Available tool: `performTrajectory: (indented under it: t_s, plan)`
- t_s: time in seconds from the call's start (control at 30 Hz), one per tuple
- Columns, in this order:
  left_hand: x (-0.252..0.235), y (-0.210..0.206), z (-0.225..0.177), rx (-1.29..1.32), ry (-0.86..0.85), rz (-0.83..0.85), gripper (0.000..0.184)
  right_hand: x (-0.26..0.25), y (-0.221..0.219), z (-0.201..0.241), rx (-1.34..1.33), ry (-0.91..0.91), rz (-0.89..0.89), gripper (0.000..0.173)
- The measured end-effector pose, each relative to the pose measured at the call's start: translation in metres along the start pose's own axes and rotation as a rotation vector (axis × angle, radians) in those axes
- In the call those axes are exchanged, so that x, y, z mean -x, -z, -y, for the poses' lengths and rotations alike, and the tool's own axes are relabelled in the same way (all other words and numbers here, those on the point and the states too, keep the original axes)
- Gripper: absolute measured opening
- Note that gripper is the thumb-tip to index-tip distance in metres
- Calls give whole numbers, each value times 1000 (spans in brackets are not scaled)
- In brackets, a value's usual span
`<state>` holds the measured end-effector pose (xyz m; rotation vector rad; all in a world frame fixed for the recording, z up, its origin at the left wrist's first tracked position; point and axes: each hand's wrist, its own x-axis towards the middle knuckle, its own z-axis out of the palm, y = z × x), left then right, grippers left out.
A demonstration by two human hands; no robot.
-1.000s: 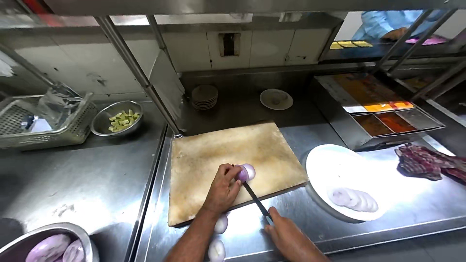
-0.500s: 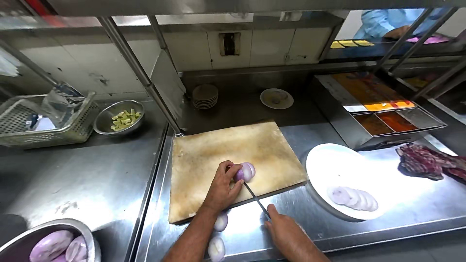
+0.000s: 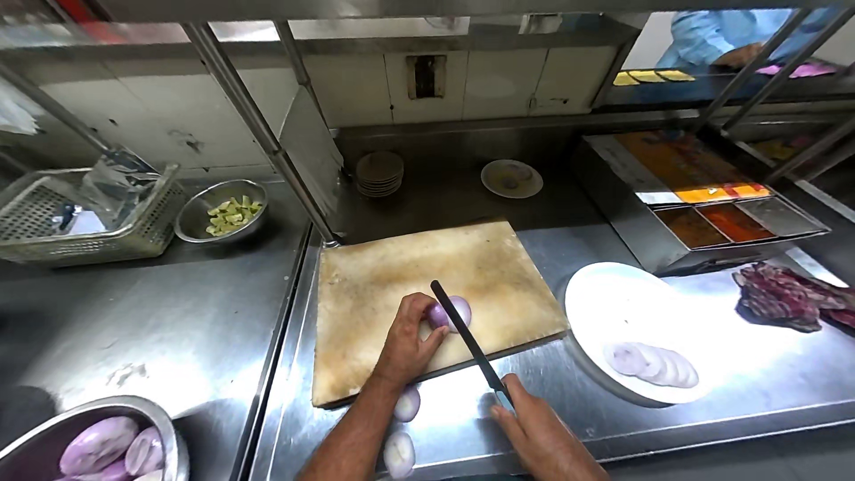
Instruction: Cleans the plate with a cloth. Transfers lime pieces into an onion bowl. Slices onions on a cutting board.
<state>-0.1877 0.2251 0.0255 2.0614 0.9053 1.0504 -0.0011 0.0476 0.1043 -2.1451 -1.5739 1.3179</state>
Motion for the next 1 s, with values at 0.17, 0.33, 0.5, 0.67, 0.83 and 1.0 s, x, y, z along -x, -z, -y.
performTrajectory:
  t_s: [0.17,0.33,0.5,0.67,0.83,1.0]
  plan:
    - [1,0,1,23,0,2,43,1,1,1,37,-1,25,40]
    - [0,1,3,35,-11,3,43,0,4,9,83,-41,55,40]
    - [-2,10,0,88,49,63,39,-1,5,18,102,-76,72,39]
    - [-1,10,2,119,63,52,39,-2,4,21,102,-63,93,39]
    - [-5,13,0,121,85,66,38,-14,7,29,133,-68,120,38]
    - [-6,16,-2,-24,80,51,40,-17,9,28,125,-87,132,38]
